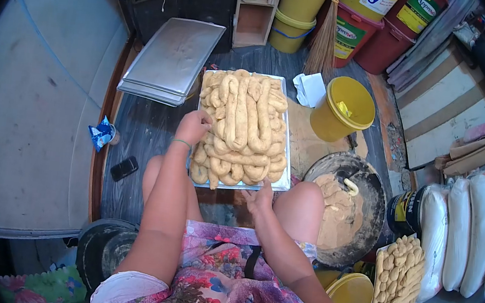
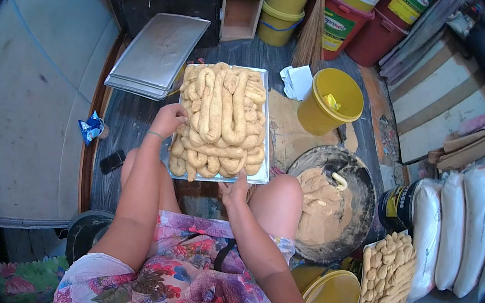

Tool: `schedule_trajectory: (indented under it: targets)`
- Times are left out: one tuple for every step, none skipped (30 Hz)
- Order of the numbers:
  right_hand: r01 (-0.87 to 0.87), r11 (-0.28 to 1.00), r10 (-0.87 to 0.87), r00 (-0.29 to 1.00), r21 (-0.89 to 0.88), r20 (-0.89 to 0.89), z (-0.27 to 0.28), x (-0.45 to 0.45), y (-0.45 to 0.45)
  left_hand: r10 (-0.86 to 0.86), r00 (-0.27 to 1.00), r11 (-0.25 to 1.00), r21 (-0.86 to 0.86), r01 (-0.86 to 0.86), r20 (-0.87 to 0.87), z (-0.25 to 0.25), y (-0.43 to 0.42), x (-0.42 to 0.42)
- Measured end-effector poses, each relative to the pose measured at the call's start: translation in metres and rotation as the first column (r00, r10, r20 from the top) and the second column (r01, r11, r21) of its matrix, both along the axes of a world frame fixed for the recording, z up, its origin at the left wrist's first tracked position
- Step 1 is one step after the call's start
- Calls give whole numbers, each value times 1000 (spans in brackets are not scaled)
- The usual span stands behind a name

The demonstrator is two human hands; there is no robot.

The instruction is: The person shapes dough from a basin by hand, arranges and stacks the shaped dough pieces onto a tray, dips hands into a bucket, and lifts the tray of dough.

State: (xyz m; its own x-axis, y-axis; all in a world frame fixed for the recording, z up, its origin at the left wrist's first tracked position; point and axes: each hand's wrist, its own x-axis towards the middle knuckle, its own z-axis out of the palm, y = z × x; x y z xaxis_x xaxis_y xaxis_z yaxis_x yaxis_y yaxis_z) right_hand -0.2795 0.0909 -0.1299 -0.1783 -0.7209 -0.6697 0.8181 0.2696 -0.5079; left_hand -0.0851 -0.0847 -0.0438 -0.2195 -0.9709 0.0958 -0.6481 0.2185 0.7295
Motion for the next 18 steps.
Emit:
schedule_trajectory:
  targets:
    - [-4,1000,4,1000,6,-2,1,0,-1,-7,1000,1000,25,7,12,4,3,-3]
    - [-8,1000,8,1000,3,-5,3,0,-1,-14,1000,999,49,13,23,8,7,-7]
    - [-10,1000,10,1000,1,-8,1,0,-1,-21,999,997,75,19,35,12,9,-10]
    - [-13,1000,13,1000,1,-11,-1,0,-1,-9,999,999,43,6,51,9,9,-11]
    - [-8,1000,8,1000,-3,-4,-3,-1,-1,5,998,1000,11,-6,67,5,7,-13]
    - [-4,1000,4,1000,-7,3,-5,-1,-2,20,996,1000,-20,-19,81,1,6,-13]
    - [0,1000,1,1000,-10,10,-7,-1,-2,21,995,999,-35,-18,99,-3,5,-13]
    - [2,1000,-2,1000,-10,6,-9,-2,-2,24,993,999,-51,-18,116,-6,3,-13]
    - [5,1000,-5,1000,-9,3,-8,-2,-1,25,991,998,-68,-16,134,-5,3,-13]
    - [9,1000,-9,1000,-9,1,-7,-2,-2,30,987,998,-59,-21,156,-5,4,-13]
    - [4,1000,-4,1000,-6,1,-6,-2,-2,33,983,998,-51,-24,179,-4,4,-14]
    - [0,1000,0,1000,-5,2,-6,-2,-2,35,979,999,-44,-27,202,-3,4,-14]
    - [-2,1000,2,1000,-2,3,-6,-3,-2,48,982,998,-36,-42,182,-3,3,-14]
    - [1,1000,-1,1000,-12,8,-7,-3,-2,60,985,998,-28,-56,162,-4,3,-14]
    - [6,1000,-5,1000,-22,13,-6,-3,-1,72,987,997,-19,-70,143,-6,2,-14]
    - [10,999,-9,1000,-31,18,-5,-2,0,91,987,995,-43,-86,133,-7,2,-14]
    - [11,999,-10,1000,-34,19,-4,-2,0,111,986,992,-67,-103,122,-8,1,-13]
    - [11,999,-10,1000,-36,19,-3,-2,0,131,985,988,-91,-121,111,-9,0,-12]
